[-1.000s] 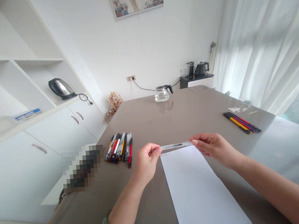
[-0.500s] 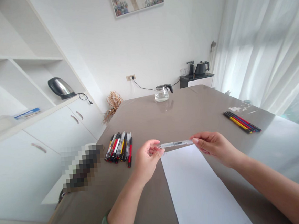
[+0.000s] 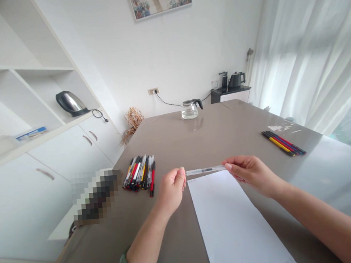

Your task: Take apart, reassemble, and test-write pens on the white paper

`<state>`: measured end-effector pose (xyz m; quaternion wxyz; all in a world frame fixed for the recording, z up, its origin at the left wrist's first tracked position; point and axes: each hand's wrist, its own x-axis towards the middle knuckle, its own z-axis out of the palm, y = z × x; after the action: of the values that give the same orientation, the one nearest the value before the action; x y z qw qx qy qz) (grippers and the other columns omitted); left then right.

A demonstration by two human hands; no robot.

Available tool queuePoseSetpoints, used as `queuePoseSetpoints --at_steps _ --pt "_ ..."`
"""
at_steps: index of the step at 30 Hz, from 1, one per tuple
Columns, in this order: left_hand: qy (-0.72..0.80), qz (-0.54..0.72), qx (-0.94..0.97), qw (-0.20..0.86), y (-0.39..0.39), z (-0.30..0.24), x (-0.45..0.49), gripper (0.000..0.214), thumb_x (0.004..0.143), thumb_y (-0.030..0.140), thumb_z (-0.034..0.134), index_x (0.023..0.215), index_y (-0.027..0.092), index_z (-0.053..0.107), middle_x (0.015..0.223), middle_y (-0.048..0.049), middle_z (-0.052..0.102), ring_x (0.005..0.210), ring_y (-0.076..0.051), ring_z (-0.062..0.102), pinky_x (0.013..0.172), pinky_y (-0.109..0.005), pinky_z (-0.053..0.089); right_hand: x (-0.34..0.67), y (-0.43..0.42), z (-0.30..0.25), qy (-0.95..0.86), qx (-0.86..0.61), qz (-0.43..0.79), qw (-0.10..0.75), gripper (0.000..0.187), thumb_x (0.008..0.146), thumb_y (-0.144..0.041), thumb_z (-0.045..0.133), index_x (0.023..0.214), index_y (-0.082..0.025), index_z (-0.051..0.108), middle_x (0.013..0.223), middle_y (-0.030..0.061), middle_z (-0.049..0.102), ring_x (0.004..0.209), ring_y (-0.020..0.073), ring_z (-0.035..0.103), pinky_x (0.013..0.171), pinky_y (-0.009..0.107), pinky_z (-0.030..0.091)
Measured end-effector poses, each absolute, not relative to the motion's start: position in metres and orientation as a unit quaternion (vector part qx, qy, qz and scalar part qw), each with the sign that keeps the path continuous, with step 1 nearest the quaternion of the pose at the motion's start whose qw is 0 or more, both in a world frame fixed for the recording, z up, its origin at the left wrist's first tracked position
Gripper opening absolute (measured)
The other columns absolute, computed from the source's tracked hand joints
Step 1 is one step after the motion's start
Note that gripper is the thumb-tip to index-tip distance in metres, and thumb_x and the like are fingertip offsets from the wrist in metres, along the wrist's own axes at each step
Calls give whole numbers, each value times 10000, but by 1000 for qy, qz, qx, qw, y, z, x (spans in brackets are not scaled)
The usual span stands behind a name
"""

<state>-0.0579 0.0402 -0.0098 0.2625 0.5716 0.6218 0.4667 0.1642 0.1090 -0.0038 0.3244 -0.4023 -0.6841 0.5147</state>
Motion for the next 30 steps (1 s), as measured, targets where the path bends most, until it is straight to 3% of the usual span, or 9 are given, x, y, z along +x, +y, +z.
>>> queuePoseSetpoints --at_steps 3,8,13,22,30 --pt "618 467 567 279 41 -11 -60 420 786 485 359 563 161 507 500 14 492 485 -107 467 477 -208 356 165 110 -3 -683 -407 507 332 379 699 -483 508 829 -144 613 540 -1 442 499 92 374 454 223 307" --pt "591 494 571 282 43 -11 -62 334 693 398 562 928 160 561 765 -36 587 674 -136 537 596 -228 423 165 111 -4 -685 -407 501 337 383 690 -489 512 818 -143 616 533 -6 437 493 90 373 451 222 299" --pt "599 492 585 238 43 -12 -62 242 702 379 552 798 161 598 697 -20 595 655 -134 531 604 -227 415 165 111 -5 -680 -412 504 337 388 682 -500 515 814 -149 615 525 -14 435 485 90 370 454 226 292" --pt "605 488 559 289 43 -11 -62 391 765 483 408 617 149 545 566 -13 541 534 -118 498 494 -213 399 166 111 -4 -679 -408 506 341 385 695 -482 512 837 -139 614 535 -3 435 498 93 373 443 223 297" --pt "617 471 553 304 44 -14 -64 413 735 494 448 830 130 621 688 -56 614 579 -139 530 509 -233 415 165 111 -3 -669 -409 516 345 368 692 -476 520 825 -144 609 521 -15 419 481 84 353 428 216 280"
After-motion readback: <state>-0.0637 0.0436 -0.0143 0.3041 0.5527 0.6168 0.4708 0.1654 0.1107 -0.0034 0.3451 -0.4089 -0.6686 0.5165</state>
